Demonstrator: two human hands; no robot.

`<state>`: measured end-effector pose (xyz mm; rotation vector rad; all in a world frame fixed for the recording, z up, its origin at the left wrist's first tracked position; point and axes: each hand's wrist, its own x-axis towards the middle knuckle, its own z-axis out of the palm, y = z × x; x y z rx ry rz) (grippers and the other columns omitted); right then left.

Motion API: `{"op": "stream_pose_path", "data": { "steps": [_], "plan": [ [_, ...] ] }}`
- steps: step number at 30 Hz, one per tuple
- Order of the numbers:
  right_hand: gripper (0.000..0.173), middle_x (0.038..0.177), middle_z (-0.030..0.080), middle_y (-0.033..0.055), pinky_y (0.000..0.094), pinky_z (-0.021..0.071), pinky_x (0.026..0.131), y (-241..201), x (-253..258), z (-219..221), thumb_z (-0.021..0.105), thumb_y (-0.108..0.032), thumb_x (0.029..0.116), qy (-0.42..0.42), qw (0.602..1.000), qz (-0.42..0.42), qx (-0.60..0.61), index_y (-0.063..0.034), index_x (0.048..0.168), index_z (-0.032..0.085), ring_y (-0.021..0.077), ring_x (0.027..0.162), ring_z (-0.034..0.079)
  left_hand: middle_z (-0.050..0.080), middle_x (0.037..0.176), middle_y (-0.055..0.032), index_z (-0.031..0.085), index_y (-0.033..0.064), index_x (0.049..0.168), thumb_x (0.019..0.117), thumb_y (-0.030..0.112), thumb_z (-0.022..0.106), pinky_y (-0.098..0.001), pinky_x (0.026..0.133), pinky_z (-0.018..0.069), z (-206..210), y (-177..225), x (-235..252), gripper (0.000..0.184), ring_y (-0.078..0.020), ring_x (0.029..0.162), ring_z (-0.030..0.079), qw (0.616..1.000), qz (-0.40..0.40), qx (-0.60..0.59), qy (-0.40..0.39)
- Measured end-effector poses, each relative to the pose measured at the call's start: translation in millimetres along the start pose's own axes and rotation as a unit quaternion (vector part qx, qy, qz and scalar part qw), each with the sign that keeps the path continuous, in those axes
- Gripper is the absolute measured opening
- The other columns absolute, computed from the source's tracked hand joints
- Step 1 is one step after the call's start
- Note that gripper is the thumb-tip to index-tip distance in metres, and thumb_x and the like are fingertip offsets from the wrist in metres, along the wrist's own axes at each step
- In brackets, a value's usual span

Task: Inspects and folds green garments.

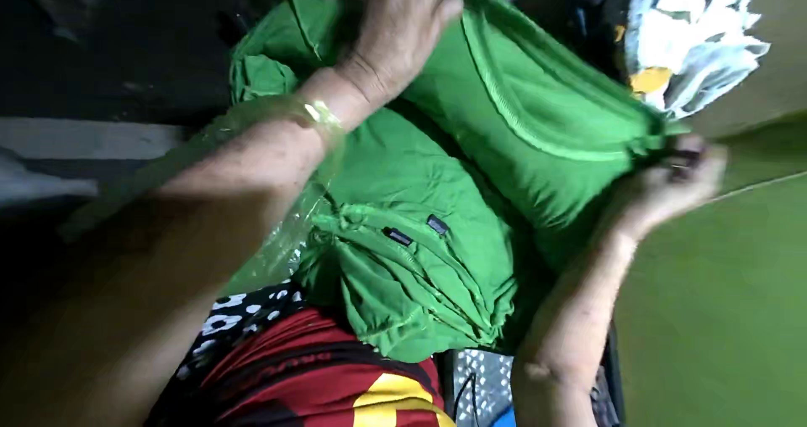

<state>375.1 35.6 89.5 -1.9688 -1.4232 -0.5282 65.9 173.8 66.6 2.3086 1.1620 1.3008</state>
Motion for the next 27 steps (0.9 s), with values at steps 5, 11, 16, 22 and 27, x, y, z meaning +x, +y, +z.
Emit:
{"op": "stream_pose_path", "data": {
  "steps": [5,11,16,22,27],
  "plan": [
    [0.036,0.119,0.064,0.0354,0.0748,0.0447,0.088,-18.4,-7.7,40.6,0.048,-0.024,0.1085,-0.349,0.924,0.066,-0.14,0.0028,0.131,0.058,0.0573,0.113,0.061,0.03,0.168,-0.0047,0.031,0.0295,0.163,0.111,0.048,0.018,-0.0693,0.121,0.0022,8.4,-42.1,-17.4,0.056,-0.0356,0.157,0.017,0.946,-0.111,0.028,-0.304],
    [0.028,0.113,0.065,0.0315,0.0708,0.0462,0.09,-8.5,-18.5,1.5,0.055,-0.016,0.1049,-0.303,0.952,-0.01,-0.029,0.0067,0.117,0.066,0.0502,0.107,0.063,0.041,0.161,-0.0105,0.044,0.0254,0.157,0.1106,0.034,0.04,-0.0615,0.119,0.0262,-43.0,-39.6,-36.9,0.047,-0.0345,0.149,0.037,0.959,-0.064,-0.001,-0.277],
    [0.027,0.113,0.066,0.0308,0.0695,0.0456,0.091,-23.2,-5.9,-23.5,0.061,-0.016,0.1025,-0.297,0.954,-0.002,-0.041,0.0063,0.117,0.068,0.0482,0.106,0.064,0.049,0.152,-0.0219,0.058,0.0126,0.145,0.1047,0.018,0.056,-0.0568,0.117,0.033,-60.7,-41.2,-55.5,0.041,-0.0406,0.144,0.043,0.979,-0.046,-0.057,-0.191],
    [0.025,0.104,0.067,0.0262,0.05,0.0536,0.075,-45.7,-19.8,-35.5,0.056,-0.009,0.1014,-0.16,0.983,-0.083,0.046,0.0077,0.119,0.064,0.0339,0.084,0.065,0.048,0.151,-0.0254,0.066,0.0057,0.134,0.1025,0.013,0.057,-0.0474,0.118,0.0344,-60.3,-32.0,-78.0,0.033,-0.0371,0.143,0.045,0.992,-0.063,-0.084,-0.069],
    [0.02,0.103,0.067,0.0204,0.0353,0.0559,0.071,-76.0,-40.7,-2.8,0.06,0.0,0.0945,-0.176,0.949,-0.167,0.202,0.0068,0.112,0.067,0.021,0.081,0.065,0.062,0.134,-0.0229,0.073,0.0012,0.116,0.1032,0.014,0.054,-0.0425,0.109,0.0443,-53.3,-22.7,-89.4,0.026,-0.0308,0.127,0.059,0.993,-0.082,-0.08,0.016]
  ]
}}
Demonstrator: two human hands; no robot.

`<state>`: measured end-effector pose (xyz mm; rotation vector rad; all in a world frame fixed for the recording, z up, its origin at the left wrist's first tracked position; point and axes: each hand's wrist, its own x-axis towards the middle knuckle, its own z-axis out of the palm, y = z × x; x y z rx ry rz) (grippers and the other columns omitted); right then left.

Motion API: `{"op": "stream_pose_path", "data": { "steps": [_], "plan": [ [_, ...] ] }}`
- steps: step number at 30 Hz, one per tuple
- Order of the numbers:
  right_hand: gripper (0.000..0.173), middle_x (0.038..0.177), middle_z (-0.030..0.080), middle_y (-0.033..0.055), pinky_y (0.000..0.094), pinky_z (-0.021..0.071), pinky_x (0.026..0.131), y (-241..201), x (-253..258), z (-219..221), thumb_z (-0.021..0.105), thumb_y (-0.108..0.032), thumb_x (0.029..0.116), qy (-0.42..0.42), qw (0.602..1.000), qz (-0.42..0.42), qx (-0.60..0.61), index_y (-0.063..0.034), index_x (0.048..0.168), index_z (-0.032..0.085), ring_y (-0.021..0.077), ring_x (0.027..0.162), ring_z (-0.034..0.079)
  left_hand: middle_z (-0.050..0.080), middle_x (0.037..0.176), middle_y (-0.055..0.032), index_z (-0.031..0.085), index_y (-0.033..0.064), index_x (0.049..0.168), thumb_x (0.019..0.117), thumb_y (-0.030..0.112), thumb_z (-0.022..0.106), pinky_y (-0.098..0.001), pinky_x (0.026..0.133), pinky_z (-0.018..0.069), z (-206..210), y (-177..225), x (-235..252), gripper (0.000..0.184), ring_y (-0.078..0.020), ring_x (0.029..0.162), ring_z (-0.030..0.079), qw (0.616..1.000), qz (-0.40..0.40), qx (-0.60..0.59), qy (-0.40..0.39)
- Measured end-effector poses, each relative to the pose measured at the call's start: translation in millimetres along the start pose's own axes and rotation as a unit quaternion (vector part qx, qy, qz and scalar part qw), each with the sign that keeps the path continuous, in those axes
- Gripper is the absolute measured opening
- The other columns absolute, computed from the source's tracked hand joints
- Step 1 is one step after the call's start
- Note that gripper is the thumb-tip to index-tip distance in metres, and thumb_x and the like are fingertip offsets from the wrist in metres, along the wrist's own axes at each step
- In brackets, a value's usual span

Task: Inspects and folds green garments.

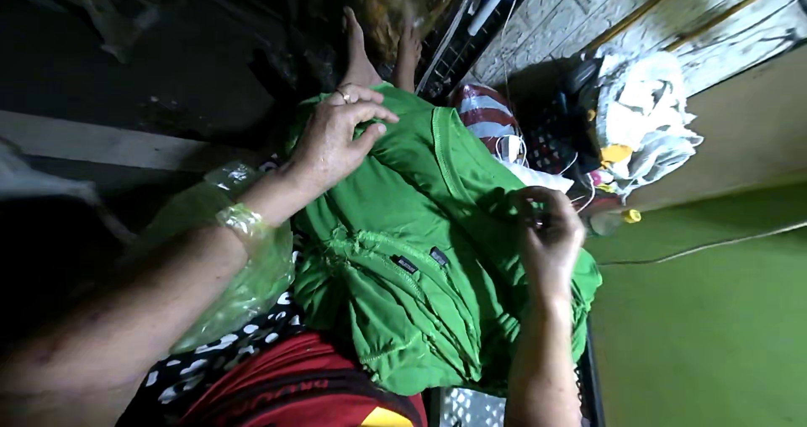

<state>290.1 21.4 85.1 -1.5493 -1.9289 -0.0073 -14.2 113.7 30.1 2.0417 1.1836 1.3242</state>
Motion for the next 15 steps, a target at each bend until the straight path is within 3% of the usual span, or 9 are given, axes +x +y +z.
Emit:
{"op": "stream_pose_path", "data": {
  "steps": [2,4,6,7,8,10,12,15],
  "plan": [
    [0.018,0.103,0.066,0.0202,0.0339,0.0545,0.068,2.0,8.8,15.8,0.062,0.0,0.0937,0.014,1.0,-0.004,0.008,0.0053,0.11,0.068,0.0209,0.079,0.064,0.063,0.131,-0.0222,0.072,0.0003,0.117,0.1041,0.014,0.053,-0.0422,0.108,0.0454,0.4,-0.8,8.6,0.027,-0.0307,0.124,0.06,0.999,-0.022,0.021,0.024],
    [0.019,0.106,0.065,0.0198,0.032,0.0538,0.067,3.6,16.5,24.8,0.063,-0.007,0.097,0.004,1.0,0.004,0.029,0.0046,0.112,0.067,0.019,0.077,0.063,0.056,0.139,-0.0266,0.066,0.0003,0.13,0.1017,0.017,0.062,-0.0543,0.112,0.0376,-7.1,-1.9,18.6,0.033,-0.0414,0.132,0.051,0.993,-0.09,0.065,-0.025],
    [0.024,0.114,0.065,0.021,0.0376,0.0559,0.073,9.0,20.8,34.6,0.066,-0.013,0.0968,-0.023,0.999,0.005,0.029,0.0028,0.115,0.067,0.0235,0.086,0.066,0.043,0.149,-0.0331,0.052,0.0039,0.147,0.0971,0.026,0.072,-0.0681,0.113,0.03,-14.3,-7.6,24.1,0.058,-0.054,0.139,0.038,0.969,-0.192,0.11,-0.11],
    [0.029,0.119,0.064,0.0227,0.0457,0.0568,0.077,12.4,21.8,39.5,0.068,-0.014,0.0954,-0.044,0.999,0.01,0.012,0.0017,0.119,0.067,0.0299,0.092,0.067,0.039,0.151,-0.0355,0.047,0.0058,0.151,0.0962,0.031,0.073,-0.0719,0.11,0.0307,-15.6,-14.7,23.3,0.066,-0.0574,0.139,0.036,0.956,-0.229,0.12,-0.139],
    [0.033,0.121,0.064,0.0236,0.0524,0.0563,0.077,15.9,22.2,44.5,0.068,-0.017,0.0962,-0.07,0.997,0.022,-0.017,-0.0001,0.124,0.065,0.0348,0.094,0.068,0.039,0.15,-0.0364,0.047,0.0062,0.151,0.0967,0.034,0.072,-0.0729,0.109,0.032,-15.4,-22.7,20.3,0.066,-0.0581,0.138,0.037,0.949,-0.247,0.122,-0.154],
    [0.034,0.11,0.066,0.0257,0.0598,0.0542,0.07,20.1,22.1,52.6,0.067,-0.018,0.099,-0.106,0.991,0.052,-0.067,0.0001,0.127,0.063,0.0412,0.086,0.068,0.044,0.147,-0.0358,0.052,0.0019,0.145,0.1023,0.033,0.064,-0.0702,0.109,0.0341,-12.0,-30.7,14.2,0.054,-0.0551,0.137,0.042,0.95,-0.241,0.123,-0.157],
    [0.029,0.1,0.068,0.0244,0.0618,0.0535,0.067,18.4,23.5,50.0,0.064,-0.02,0.1017,-0.099,0.989,0.055,-0.098,-0.0006,0.124,0.062,0.0431,0.083,0.068,0.046,0.141,-0.0359,0.057,-0.0043,0.137,0.1063,0.025,0.057,-0.0656,0.107,0.0378,-7.6,-25.1,19.8,0.042,-0.0521,0.131,0.048,0.958,-0.219,0.12,-0.138],
    [0.03,0.099,0.069,0.0228,0.0607,0.0538,0.068,17.4,32.8,28.1,0.056,-0.023,0.1057,-0.03,0.992,0.041,-0.119,-0.001,0.125,0.061,0.0414,0.082,0.068,0.049,0.136,-0.0344,0.059,-0.0054,0.132,0.1069,0.02,0.054,-0.0566,0.108,0.0411,-1.7,-12.8,49.4,0.036,-0.0466,0.127,0.052,0.978,-0.167,0.101,-0.079]
  ]
}}
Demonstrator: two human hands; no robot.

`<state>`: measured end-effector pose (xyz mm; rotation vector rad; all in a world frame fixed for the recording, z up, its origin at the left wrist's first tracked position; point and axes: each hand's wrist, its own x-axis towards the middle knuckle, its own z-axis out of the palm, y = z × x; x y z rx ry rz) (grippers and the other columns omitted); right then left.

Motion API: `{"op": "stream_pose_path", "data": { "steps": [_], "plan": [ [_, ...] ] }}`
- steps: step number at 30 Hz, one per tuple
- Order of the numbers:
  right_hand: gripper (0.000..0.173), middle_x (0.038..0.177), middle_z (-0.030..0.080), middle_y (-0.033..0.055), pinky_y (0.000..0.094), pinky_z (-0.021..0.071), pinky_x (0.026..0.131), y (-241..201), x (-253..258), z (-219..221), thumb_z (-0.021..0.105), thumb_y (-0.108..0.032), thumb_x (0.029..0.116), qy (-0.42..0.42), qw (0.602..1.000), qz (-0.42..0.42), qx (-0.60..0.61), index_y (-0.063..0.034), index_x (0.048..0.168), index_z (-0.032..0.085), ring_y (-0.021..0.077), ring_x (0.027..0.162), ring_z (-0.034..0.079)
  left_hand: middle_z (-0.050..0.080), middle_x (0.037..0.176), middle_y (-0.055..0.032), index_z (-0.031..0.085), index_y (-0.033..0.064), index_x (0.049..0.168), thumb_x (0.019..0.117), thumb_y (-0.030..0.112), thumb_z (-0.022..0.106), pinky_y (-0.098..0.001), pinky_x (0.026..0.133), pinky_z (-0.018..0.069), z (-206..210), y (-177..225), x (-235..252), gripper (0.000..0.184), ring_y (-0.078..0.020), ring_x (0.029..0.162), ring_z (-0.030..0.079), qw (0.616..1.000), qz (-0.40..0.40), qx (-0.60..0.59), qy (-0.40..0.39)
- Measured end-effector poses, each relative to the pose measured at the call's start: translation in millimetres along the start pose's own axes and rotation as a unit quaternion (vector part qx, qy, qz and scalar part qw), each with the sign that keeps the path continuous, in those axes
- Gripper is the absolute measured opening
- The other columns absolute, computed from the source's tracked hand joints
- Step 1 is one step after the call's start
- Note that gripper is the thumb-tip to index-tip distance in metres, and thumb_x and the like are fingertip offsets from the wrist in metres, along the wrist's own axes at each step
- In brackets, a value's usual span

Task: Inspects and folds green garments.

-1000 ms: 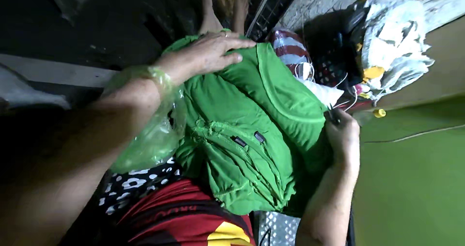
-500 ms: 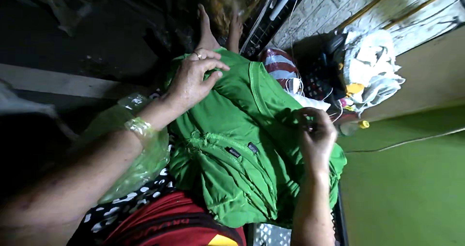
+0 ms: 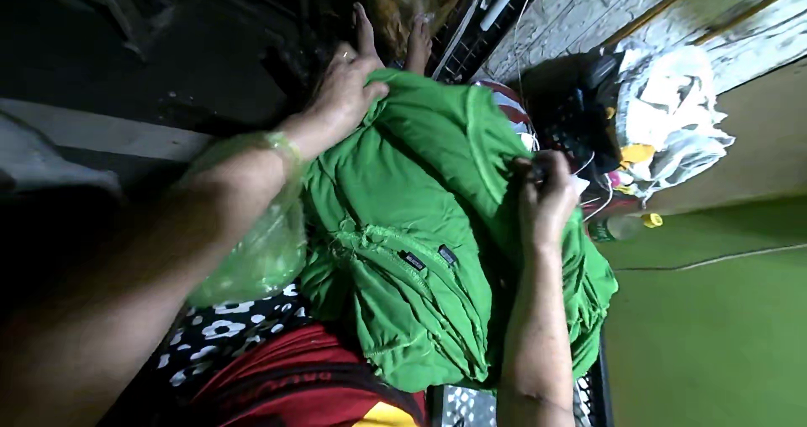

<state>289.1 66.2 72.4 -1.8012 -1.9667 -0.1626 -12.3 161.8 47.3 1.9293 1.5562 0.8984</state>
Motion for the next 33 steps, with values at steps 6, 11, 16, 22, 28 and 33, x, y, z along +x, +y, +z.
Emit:
{"op": "stream_pose_path", "data": {
  "steps": [6,11,16,22,28,33],
  "plan": [
    [0.035,0.112,0.067,0.0244,0.0606,0.0536,0.08,18.2,15.5,1.4,0.051,-0.029,0.1081,0.063,0.995,0.055,-0.045,-0.002,0.129,0.06,0.0421,0.096,0.068,0.052,0.143,-0.0271,0.057,0.0065,0.141,0.1086,0.031,0.047,-0.0659,0.12,0.0158,25.7,27.7,35.3,0.042,-0.0455,0.138,0.046,0.989,0.069,0.103,0.087],
    [0.038,0.129,0.061,0.0315,0.0723,0.0479,0.08,1.7,36.4,44.4,0.044,-0.028,0.1092,-0.184,0.965,0.13,-0.136,-0.007,0.136,0.06,0.0555,0.104,0.065,0.04,0.155,-0.0297,0.037,0.0194,0.159,0.1115,0.049,0.023,-0.0744,0.112,0.0246,34.0,-27.1,30.3,0.058,-0.0516,0.143,0.038,0.982,-0.036,0.112,-0.145],
    [0.04,0.129,0.06,0.0324,0.0669,0.049,0.087,4.3,20.3,16.5,0.06,-0.018,0.0993,-0.091,0.993,0.069,-0.036,-0.0001,0.135,0.06,0.0503,0.109,0.064,0.028,0.163,-0.0262,0.032,0.0138,0.16,0.1068,0.034,0.053,-0.0632,0.115,0.0317,-5.3,-8.4,-2.6,0.061,-0.0455,0.146,0.036,0.994,0.013,0.049,-0.094],
    [0.042,0.129,0.06,0.0226,0.0413,0.0536,0.09,-16.6,-12.3,-30.6,0.065,-0.012,0.0973,-0.013,0.995,-0.028,0.09,0.0006,0.136,0.056,0.0285,0.108,0.064,0.067,0.107,-0.0185,0.075,0.001,0.103,0.107,0.023,0.051,-0.0465,0.087,0.0532,0.0,21.1,-92.8,0.033,-0.0281,0.097,0.065,0.987,0.092,-0.054,-0.119],
    [0.031,0.098,0.063,-0.0004,0.0191,0.0521,0.066,-52.2,-52.0,-22.0,0.068,-0.009,0.0909,-0.224,0.889,-0.022,0.399,-0.0033,0.12,0.056,0.0024,0.079,0.06,0.064,0.09,-0.0047,0.076,0.005,0.091,0.0933,0.02,0.075,-0.0285,0.069,0.0473,23.7,25.9,-105.3,0.015,-0.0096,0.075,0.056,0.959,0.043,-0.138,-0.245],
    [0.03,0.101,0.067,-0.0004,0.0168,0.0515,0.065,-55.5,-75.0,-4.2,0.058,-0.009,0.0967,-0.28,0.864,0.014,0.419,-0.005,0.125,0.051,0.001,0.079,0.062,0.065,0.074,0.0063,0.072,0.0091,0.088,0.0966,0.017,0.069,-0.0143,0.063,0.0476,13.8,16.0,-106.1,0.012,0.0038,0.067,0.058,0.949,0.009,-0.236,-0.21]
  ]
}}
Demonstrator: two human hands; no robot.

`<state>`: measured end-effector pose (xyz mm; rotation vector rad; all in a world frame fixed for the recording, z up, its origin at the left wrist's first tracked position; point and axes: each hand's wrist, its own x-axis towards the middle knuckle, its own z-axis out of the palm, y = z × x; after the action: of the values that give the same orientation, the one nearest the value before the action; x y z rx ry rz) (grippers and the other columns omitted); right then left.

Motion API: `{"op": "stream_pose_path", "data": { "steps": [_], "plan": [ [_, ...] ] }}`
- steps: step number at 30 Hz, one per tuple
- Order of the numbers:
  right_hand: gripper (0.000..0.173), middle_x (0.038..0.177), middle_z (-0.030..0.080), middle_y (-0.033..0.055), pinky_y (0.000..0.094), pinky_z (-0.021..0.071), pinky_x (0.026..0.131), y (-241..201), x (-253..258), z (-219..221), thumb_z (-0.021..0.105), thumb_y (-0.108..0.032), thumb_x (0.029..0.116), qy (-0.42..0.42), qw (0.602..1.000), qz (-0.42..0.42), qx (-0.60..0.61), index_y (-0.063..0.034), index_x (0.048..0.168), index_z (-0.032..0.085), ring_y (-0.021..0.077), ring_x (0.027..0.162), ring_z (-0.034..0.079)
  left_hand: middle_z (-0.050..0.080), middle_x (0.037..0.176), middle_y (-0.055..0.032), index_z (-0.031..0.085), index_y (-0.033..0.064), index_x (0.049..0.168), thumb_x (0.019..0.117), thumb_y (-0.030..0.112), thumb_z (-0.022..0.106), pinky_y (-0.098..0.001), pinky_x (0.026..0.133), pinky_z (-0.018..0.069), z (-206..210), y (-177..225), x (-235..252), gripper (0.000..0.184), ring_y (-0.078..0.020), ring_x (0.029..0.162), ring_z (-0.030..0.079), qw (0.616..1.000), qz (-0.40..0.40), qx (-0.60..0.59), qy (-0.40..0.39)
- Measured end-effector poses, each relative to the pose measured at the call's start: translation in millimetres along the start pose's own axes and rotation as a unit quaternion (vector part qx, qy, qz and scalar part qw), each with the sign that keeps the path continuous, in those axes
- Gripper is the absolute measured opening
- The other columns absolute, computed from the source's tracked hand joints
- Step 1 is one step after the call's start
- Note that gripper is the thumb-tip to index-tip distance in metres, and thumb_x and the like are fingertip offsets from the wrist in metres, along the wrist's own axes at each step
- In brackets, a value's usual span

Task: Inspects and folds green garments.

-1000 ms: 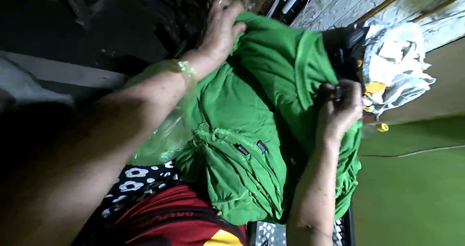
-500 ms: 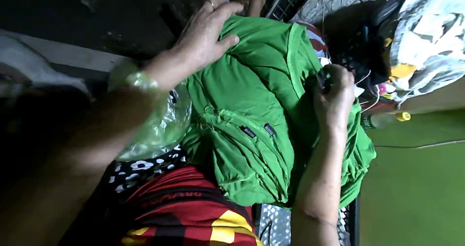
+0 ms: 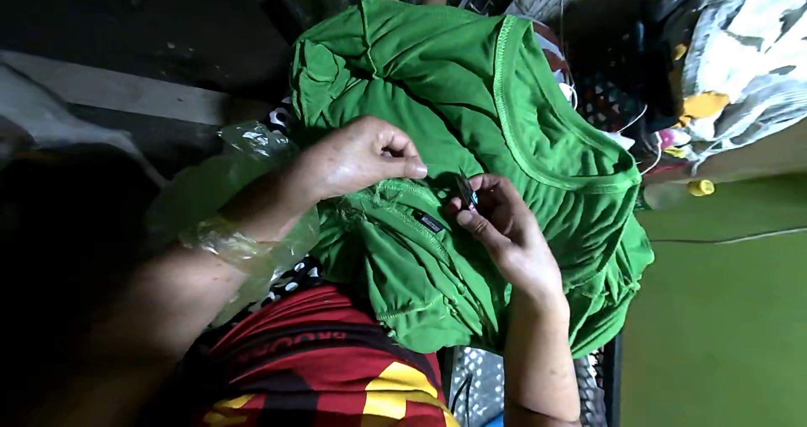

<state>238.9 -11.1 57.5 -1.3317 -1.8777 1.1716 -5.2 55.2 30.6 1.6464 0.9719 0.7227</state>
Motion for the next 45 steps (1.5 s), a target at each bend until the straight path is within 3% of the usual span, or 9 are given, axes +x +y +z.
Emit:
{"op": "stream_pose_path", "data": {
  "steps": [5,14,28,31,33,35,38,40,45],
  "plan": [
    [0.022,0.093,0.067,0.0032,0.0183,0.0537,0.068,-4.3,2.9,5.1,0.066,-0.005,0.0943,0.011,0.993,-0.023,-0.111,-0.0014,0.116,0.062,0.0017,0.076,0.063,0.065,0.076,0.009,0.07,0.0098,0.09,0.0961,0.016,0.07,-0.0114,0.061,0.0458,6.0,-2.0,-5.4,0.009,0.0064,0.066,0.056,0.999,0.023,-0.024,0.03],
    [0.02,0.095,0.07,0.0092,0.0402,0.057,0.072,-7.0,16.9,13.0,0.067,-0.004,0.0934,-0.004,0.976,-0.05,-0.212,-0.0041,0.114,0.068,0.0194,0.08,0.068,0.065,0.088,0.0064,0.072,0.0108,0.089,0.0935,0.02,0.072,-0.0119,0.066,0.0489,5.7,-9.2,-6.9,0.01,0.0049,0.074,0.059,0.996,0.068,-0.021,0.051],
    [0.019,0.094,0.071,0.0091,0.041,0.057,0.071,1.7,20.9,17.1,0.063,-0.002,0.0944,0.002,0.972,-0.092,-0.218,-0.0036,0.112,0.069,0.0198,0.081,0.069,0.065,0.075,0.0099,0.07,0.0099,0.093,0.0977,0.016,0.067,-0.011,0.059,0.0485,8.7,-14.5,-16.1,0.008,0.0066,0.063,0.058,0.994,0.019,-0.039,0.103],
    [0.019,0.09,0.067,0.0079,0.0294,0.0546,0.066,2.1,20.4,14.6,0.063,-0.005,0.0969,0.013,0.982,-0.076,-0.174,-0.0006,0.115,0.064,0.0118,0.073,0.063,0.065,0.09,0.0025,0.074,0.0077,0.093,0.0979,0.021,0.067,-0.0139,0.067,0.0498,5.9,-16.2,-18.2,0.016,0.0021,0.073,0.059,0.996,0.02,0.03,0.076],
    [0.023,0.092,0.065,0.0052,0.0186,0.053,0.066,1.0,19.1,12.5,0.062,-0.005,0.0968,0.018,0.99,-0.06,-0.125,0.0,0.119,0.06,0.0035,0.073,0.062,0.066,0.092,0.0012,0.076,0.009,0.092,0.0946,0.025,0.071,-0.0143,0.069,0.0491,7.4,-17.5,-18.9,0.017,0.0013,0.076,0.059,0.996,0.032,0.067,0.052],
    [0.024,0.091,0.064,0.0037,0.0156,0.0515,0.065,0.0,18.4,11.6,0.063,-0.004,0.0956,0.017,0.994,-0.045,-0.093,-0.0003,0.118,0.058,0.0009,0.073,0.061,0.064,0.09,0.0001,0.076,0.0078,0.087,0.0919,0.021,0.074,-0.0122,0.067,0.047,10.4,-15.6,-19.2,0.014,0.0022,0.075,0.057,0.994,0.041,0.082,0.051],
    [0.022,0.089,0.066,0.0037,0.0176,0.0538,0.065,0.8,18.6,8.8,0.064,-0.004,0.0953,-0.006,0.994,-0.046,-0.101,-0.0005,0.117,0.06,0.0022,0.072,0.063,0.065,0.086,0.0027,0.073,0.0085,0.086,0.0945,0.021,0.07,-0.0115,0.066,0.0464,7.6,-16.5,-19.3,0.015,0.0039,0.072,0.057,0.995,0.042,0.069,0.056],
    [0.023,0.089,0.066,0.0037,0.0193,0.0531,0.065,-0.5,19.3,6.1,0.066,-0.005,0.0945,-0.028,0.991,-0.046,-0.124,-0.0016,0.116,0.061,0.0036,0.071,0.061,0.067,0.082,0.0037,0.072,0.0081,0.089,0.097,0.019,0.068,-0.0141,0.065,0.0516,3.0,-15.1,-20.1,0.014,0.0025,0.069,0.061,0.998,0.007,0.037,0.05],
    [0.021,0.09,0.067,0.0057,0.0309,0.0549,0.067,-9.0,27.5,1.1,0.067,-0.007,0.0941,-0.085,0.979,-0.026,-0.184,-0.004,0.115,0.065,0.0119,0.074,0.064,0.067,0.077,0.0073,0.07,0.008,0.092,0.0987,0.016,0.065,-0.0133,0.065,0.0545,1.9,-17.9,-24.3,0.012,0.0044,0.068,0.064,0.998,-0.002,-0.001,0.066]
  ]
}}
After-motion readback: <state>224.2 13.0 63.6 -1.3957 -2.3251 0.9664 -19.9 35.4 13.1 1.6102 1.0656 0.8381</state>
